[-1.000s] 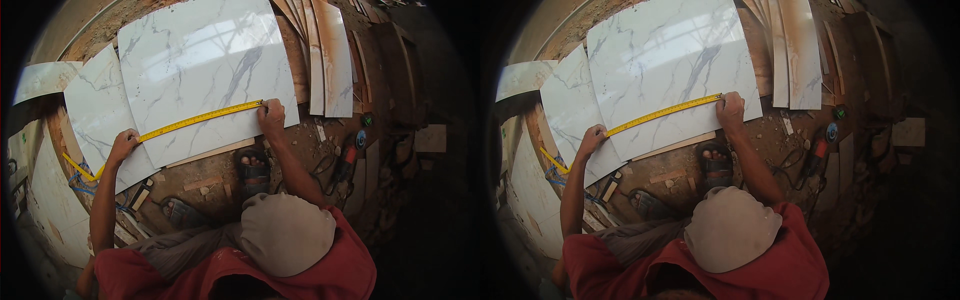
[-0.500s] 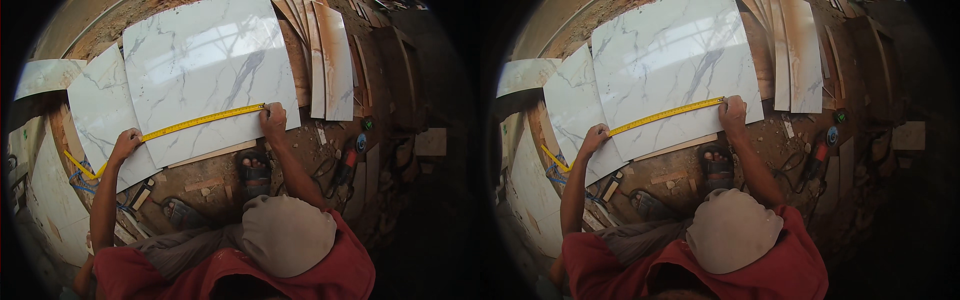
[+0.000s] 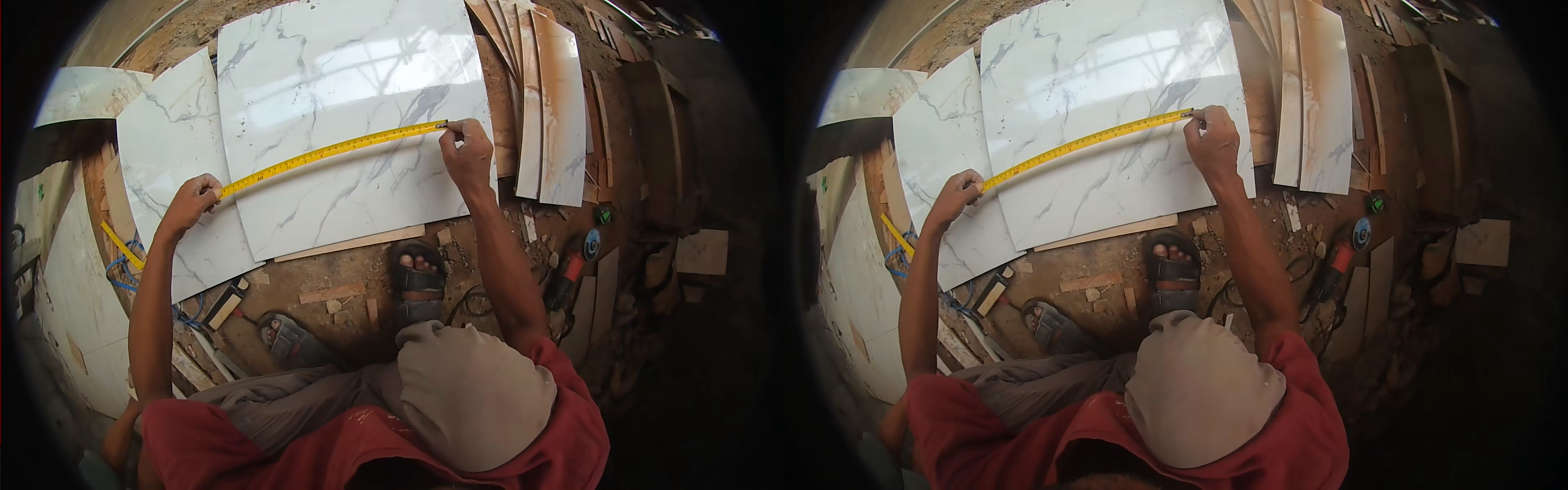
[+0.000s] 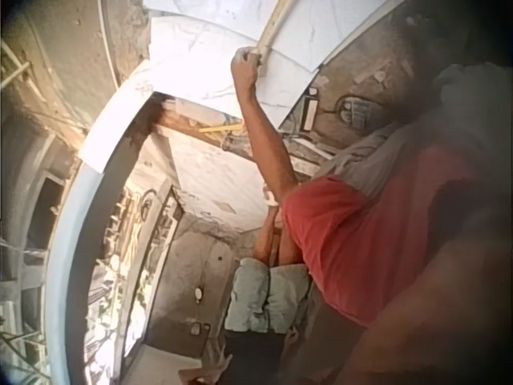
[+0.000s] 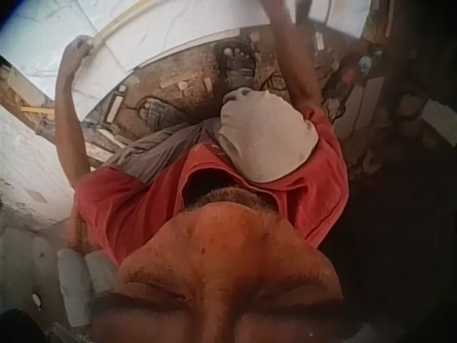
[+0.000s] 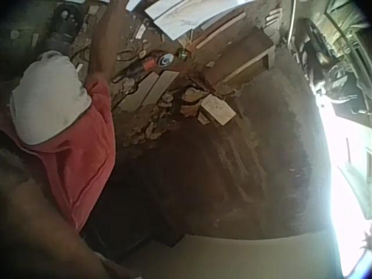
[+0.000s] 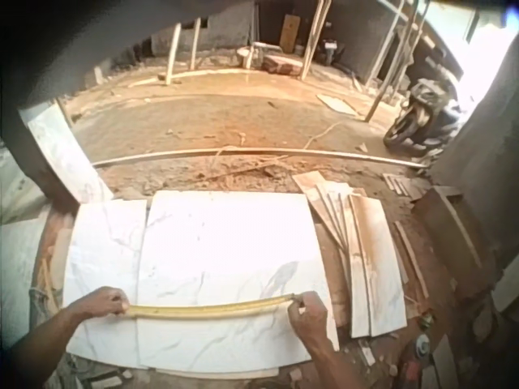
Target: The person places a tile on the ground, measures it using a measuring tape, places a smaller tile piece on top, and cuts the tile with an angle grinder.
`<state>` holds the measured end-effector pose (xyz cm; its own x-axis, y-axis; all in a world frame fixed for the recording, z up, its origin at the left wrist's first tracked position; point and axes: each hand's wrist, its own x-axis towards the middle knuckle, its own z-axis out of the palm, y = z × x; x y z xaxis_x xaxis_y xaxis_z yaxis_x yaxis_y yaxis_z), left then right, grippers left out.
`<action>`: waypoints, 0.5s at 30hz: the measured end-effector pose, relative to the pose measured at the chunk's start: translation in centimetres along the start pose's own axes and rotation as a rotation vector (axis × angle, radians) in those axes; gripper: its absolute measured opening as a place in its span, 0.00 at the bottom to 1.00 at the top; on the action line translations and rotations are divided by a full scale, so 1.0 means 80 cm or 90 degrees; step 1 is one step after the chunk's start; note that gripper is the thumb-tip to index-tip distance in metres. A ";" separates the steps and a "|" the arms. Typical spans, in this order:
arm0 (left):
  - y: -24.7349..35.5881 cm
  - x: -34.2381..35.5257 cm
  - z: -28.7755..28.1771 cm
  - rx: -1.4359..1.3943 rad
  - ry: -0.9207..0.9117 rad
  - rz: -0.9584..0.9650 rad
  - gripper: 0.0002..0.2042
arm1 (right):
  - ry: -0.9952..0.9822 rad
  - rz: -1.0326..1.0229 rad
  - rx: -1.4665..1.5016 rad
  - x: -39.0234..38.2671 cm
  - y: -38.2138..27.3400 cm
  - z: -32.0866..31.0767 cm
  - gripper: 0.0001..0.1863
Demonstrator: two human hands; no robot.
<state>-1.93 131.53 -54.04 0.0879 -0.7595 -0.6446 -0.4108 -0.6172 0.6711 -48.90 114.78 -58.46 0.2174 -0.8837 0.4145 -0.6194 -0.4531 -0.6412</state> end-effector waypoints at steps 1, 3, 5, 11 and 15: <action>-0.006 0.002 0.003 0.025 -0.018 -0.006 0.07 | -0.007 0.041 0.009 -0.017 0.001 0.001 0.04; -0.013 -0.003 0.009 0.041 -0.034 -0.015 0.08 | -0.016 0.087 0.025 -0.052 -0.008 -0.003 0.04; -0.017 -0.004 0.013 0.062 -0.056 -0.013 0.08 | -0.015 0.134 0.033 -0.080 -0.015 -0.010 0.05; -0.027 -0.011 0.019 0.072 -0.137 -0.067 0.09 | -0.016 0.173 0.008 -0.123 -0.020 -0.013 0.05; -0.035 -0.009 0.016 0.041 -0.147 -0.071 0.09 | -0.038 0.162 0.001 -0.118 -0.018 -0.009 0.05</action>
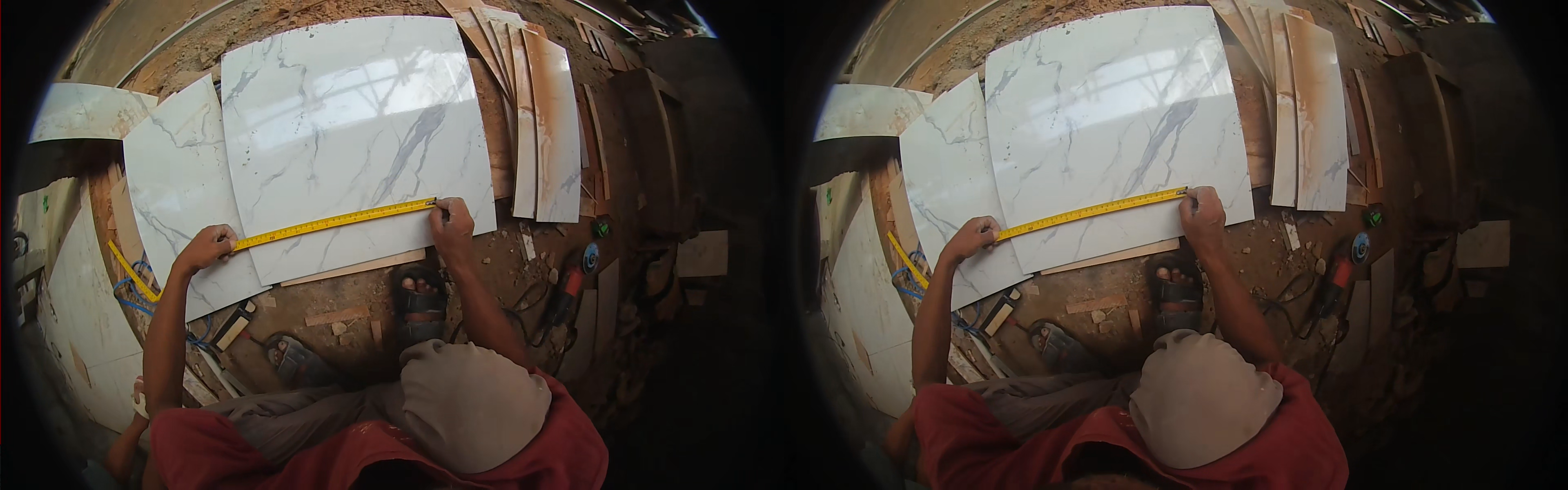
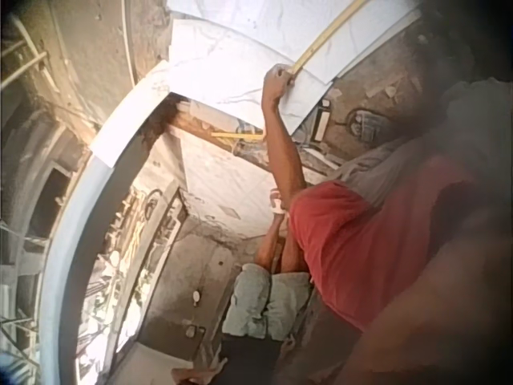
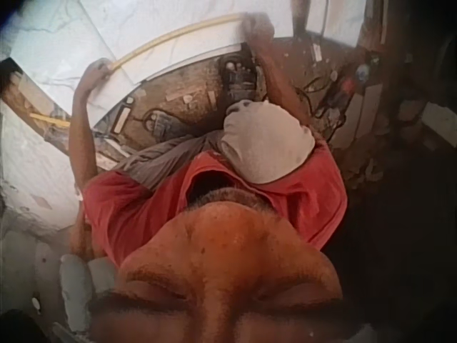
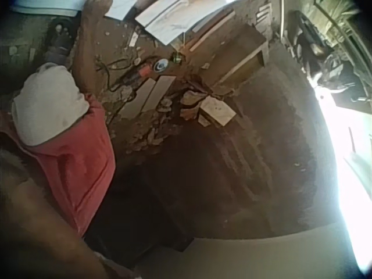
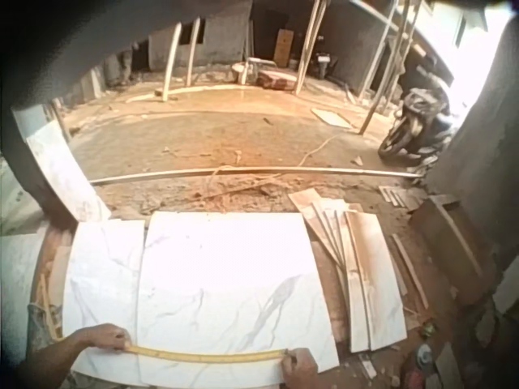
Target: The person places a tile on the ground, measures it using a measuring tape, places a smaller tile piece on top, and cuts the tile with an angle grinder.
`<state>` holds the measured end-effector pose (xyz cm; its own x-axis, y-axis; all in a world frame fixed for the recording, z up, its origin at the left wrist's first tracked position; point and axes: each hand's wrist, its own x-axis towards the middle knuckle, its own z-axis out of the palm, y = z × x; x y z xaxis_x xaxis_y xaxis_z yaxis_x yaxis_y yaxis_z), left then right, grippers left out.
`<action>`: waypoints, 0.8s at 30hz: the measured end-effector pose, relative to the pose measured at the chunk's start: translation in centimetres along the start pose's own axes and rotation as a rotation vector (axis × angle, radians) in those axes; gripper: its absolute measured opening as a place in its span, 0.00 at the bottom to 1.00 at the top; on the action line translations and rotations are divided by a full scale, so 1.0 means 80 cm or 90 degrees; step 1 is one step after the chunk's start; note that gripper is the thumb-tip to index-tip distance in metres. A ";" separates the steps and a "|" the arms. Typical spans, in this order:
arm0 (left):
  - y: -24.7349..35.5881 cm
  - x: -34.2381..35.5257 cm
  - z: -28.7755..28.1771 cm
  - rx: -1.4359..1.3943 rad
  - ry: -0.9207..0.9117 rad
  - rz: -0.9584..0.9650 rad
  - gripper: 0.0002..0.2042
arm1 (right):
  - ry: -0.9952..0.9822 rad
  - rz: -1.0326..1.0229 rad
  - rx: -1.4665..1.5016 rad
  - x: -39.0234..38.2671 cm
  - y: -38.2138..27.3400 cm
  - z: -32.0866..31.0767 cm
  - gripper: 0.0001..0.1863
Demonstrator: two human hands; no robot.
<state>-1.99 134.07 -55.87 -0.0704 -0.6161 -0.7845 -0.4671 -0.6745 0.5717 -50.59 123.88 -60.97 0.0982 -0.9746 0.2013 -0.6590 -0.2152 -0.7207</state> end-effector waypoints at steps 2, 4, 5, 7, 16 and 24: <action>0.001 0.000 -0.003 0.011 0.010 0.004 0.09 | -0.006 -0.003 0.011 0.008 -0.001 0.004 0.05; -0.002 0.002 -0.006 0.008 0.013 0.006 0.08 | 0.000 -0.009 0.016 0.014 -0.003 0.006 0.05; -0.003 0.002 -0.006 0.004 0.016 0.007 0.08 | 0.005 -0.016 0.023 0.016 -0.003 0.007 0.05; -0.001 0.002 -0.006 0.008 0.016 0.003 0.08 | 0.003 -0.020 0.020 0.017 -0.002 0.007 0.05; 0.004 0.005 0.000 0.001 0.008 -0.003 0.06 | 0.006 -0.013 0.004 0.004 0.003 0.004 0.04; 0.004 0.007 -0.003 -0.005 -0.005 -0.020 0.06 | 0.009 -0.008 0.008 0.006 0.001 0.004 0.04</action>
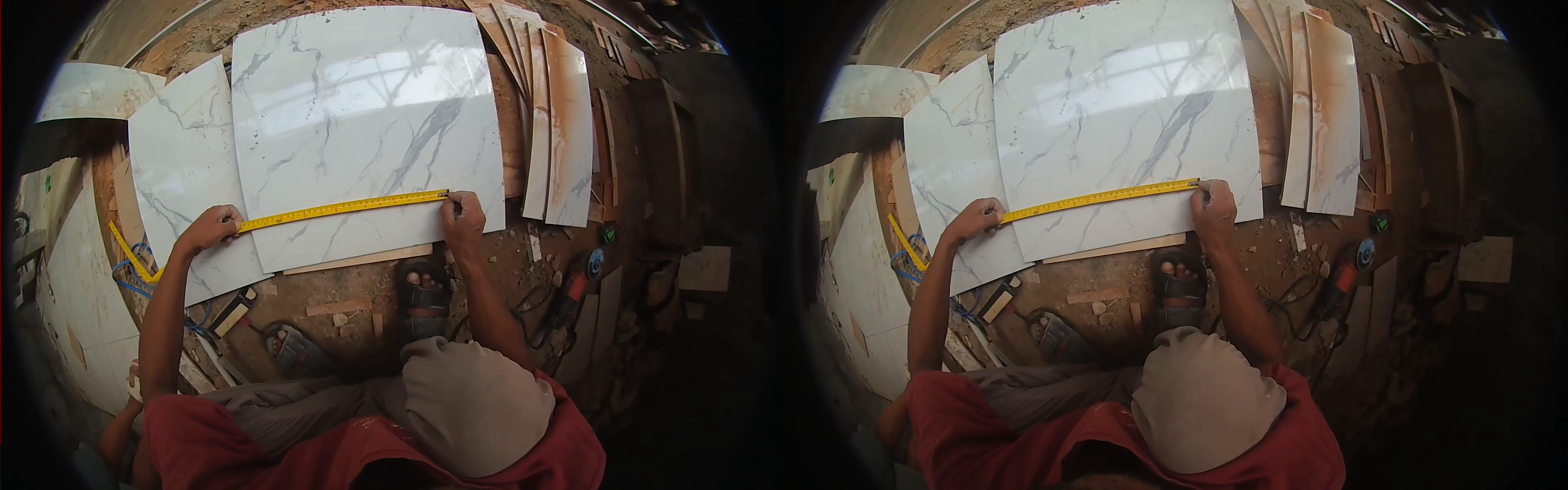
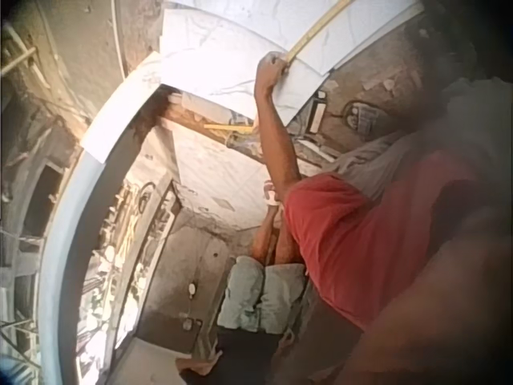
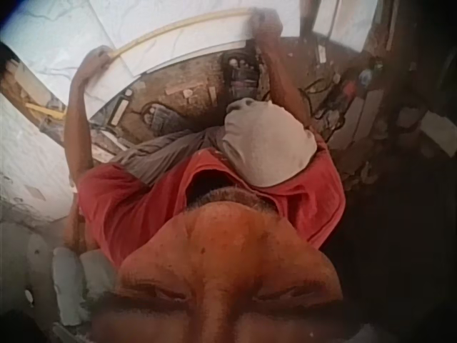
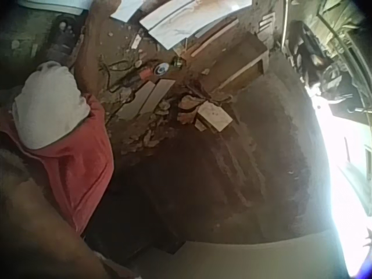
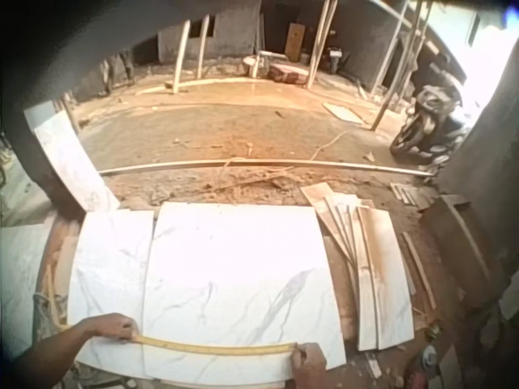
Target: The person places a tile on the ground, measures it using a measuring tape, places a smaller tile piece on top, and cuts the tile with an angle grinder.
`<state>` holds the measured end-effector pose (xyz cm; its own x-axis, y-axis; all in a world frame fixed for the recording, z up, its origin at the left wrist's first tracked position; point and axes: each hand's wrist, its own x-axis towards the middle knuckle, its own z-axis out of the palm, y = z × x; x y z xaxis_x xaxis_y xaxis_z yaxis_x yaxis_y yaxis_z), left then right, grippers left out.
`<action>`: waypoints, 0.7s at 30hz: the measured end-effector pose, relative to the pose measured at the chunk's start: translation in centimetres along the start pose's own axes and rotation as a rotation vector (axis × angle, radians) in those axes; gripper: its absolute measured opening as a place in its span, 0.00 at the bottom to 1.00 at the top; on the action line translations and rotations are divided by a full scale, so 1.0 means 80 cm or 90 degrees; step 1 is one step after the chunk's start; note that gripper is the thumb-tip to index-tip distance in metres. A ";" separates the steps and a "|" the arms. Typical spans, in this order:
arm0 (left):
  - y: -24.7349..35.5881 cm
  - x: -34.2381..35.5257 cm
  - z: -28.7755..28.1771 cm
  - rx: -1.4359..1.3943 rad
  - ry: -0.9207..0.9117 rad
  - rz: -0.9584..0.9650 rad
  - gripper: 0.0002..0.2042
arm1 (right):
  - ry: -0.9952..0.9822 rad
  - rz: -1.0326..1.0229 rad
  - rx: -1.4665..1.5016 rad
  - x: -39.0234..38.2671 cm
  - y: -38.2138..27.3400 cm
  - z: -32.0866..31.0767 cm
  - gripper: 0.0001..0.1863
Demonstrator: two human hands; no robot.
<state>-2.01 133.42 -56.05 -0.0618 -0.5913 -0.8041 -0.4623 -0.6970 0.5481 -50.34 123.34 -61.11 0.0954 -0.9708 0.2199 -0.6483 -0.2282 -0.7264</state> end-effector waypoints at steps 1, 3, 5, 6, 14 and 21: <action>0.001 -0.001 -0.001 0.002 0.003 0.003 0.06 | -0.004 -0.008 -0.006 0.000 0.001 0.001 0.04; 0.002 -0.001 -0.004 -0.015 0.022 -0.009 0.06 | -0.003 -0.018 -0.011 0.002 0.004 0.003 0.05; 0.012 -0.002 -0.010 0.010 0.030 -0.002 0.07 | -0.004 -0.030 -0.024 0.006 0.006 0.007 0.05; 0.016 -0.001 -0.014 0.031 0.034 0.003 0.07 | 0.000 -0.031 -0.022 0.010 0.007 0.009 0.05; 0.008 0.003 -0.030 0.016 0.057 0.010 0.08 | -0.010 -0.054 -0.006 0.020 -0.002 0.023 0.06; 0.024 0.004 -0.047 0.054 0.118 0.008 0.09 | -0.028 -0.093 -0.002 0.065 -0.014 0.045 0.06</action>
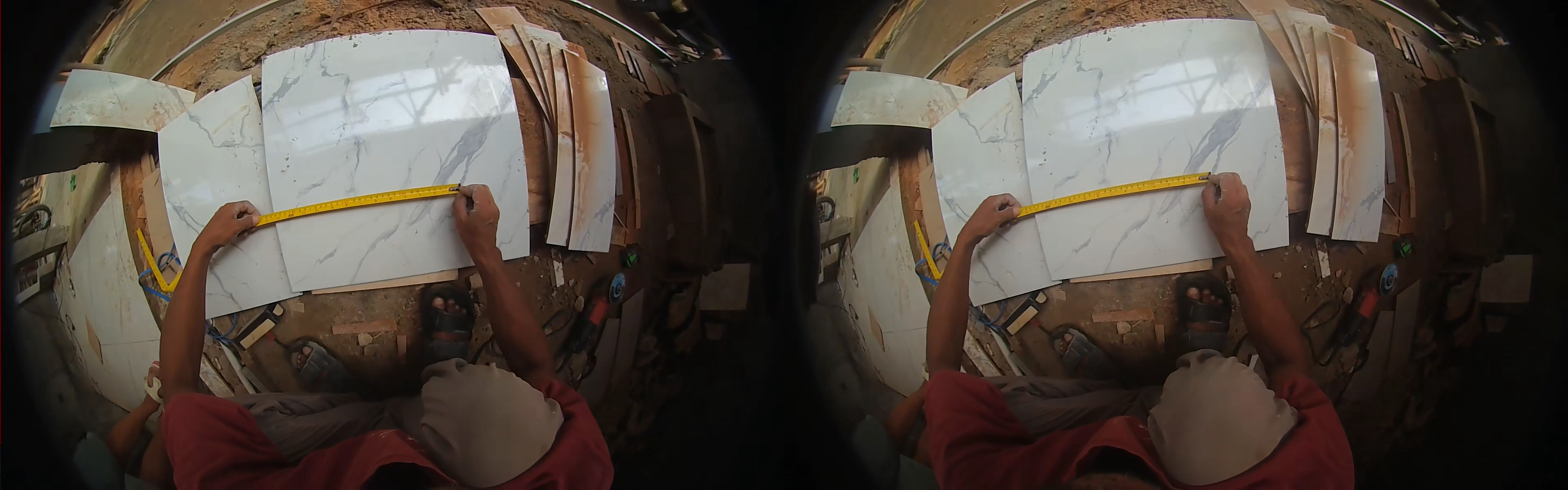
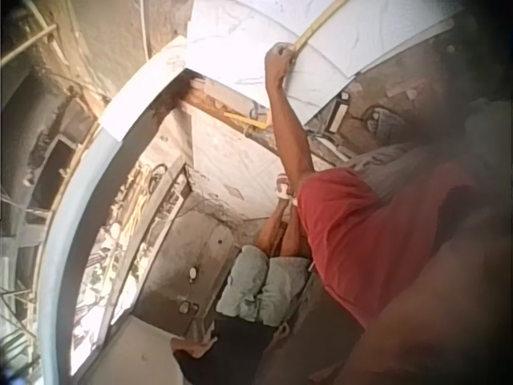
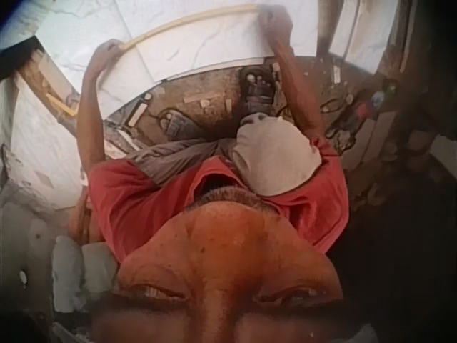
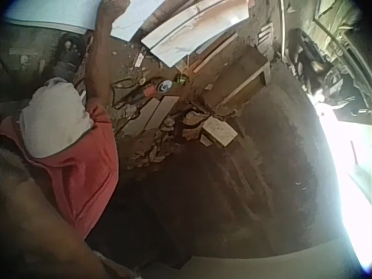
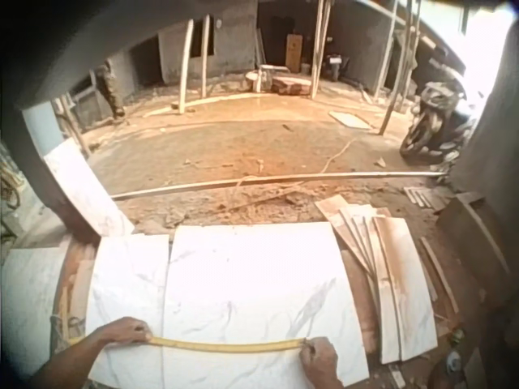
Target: The person places a tile on the ground, measures it using a measuring tape, places a smaller tile piece on top, and cuts the tile with an angle grinder.
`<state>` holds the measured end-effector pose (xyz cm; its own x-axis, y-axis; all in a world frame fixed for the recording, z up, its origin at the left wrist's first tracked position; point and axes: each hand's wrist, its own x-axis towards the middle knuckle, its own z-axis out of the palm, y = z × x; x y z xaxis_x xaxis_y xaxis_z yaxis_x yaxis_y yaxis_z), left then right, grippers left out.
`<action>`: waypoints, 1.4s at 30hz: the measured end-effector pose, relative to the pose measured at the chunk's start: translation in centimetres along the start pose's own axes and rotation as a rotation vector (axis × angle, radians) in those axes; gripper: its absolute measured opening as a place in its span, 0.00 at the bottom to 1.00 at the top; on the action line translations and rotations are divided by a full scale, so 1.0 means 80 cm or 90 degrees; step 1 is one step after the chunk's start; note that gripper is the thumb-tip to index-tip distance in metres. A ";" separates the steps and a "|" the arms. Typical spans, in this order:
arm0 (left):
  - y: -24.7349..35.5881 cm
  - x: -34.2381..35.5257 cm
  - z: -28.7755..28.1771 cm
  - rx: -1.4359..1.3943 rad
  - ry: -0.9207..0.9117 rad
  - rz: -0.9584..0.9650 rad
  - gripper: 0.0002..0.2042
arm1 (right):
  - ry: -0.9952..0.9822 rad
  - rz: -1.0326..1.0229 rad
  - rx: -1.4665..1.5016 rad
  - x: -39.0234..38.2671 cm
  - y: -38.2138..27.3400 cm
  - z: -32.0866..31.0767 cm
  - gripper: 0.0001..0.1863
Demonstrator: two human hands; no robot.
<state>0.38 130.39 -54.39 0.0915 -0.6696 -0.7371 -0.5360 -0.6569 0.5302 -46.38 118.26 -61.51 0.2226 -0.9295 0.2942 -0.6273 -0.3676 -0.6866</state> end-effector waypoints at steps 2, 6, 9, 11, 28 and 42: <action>0.010 0.014 -0.015 0.011 0.039 0.034 0.10 | 0.012 -0.003 0.029 0.042 -0.002 0.009 0.06; 0.037 0.057 -0.069 0.064 0.113 0.120 0.12 | 0.004 0.082 0.090 0.139 -0.015 0.043 0.05; 0.060 0.091 -0.118 0.094 0.186 0.118 0.13 | 0.035 0.030 0.093 0.221 -0.012 0.091 0.06; 0.071 0.118 -0.151 0.140 0.271 0.121 0.13 | 0.047 0.035 0.061 0.270 -0.008 0.125 0.08; 0.100 0.230 -0.247 0.256 0.406 0.114 0.17 | -0.042 0.190 -0.024 0.391 -0.026 0.170 0.14; 0.113 0.241 -0.249 0.274 0.373 0.220 0.16 | -0.081 0.146 -0.062 0.403 -0.004 0.165 0.16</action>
<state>14.01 104.62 -55.44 0.2225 -0.9620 -0.1583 -0.8800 -0.2681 0.3921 -29.17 87.97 -60.55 0.1538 -0.9869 0.0485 -0.7397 -0.1475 -0.6565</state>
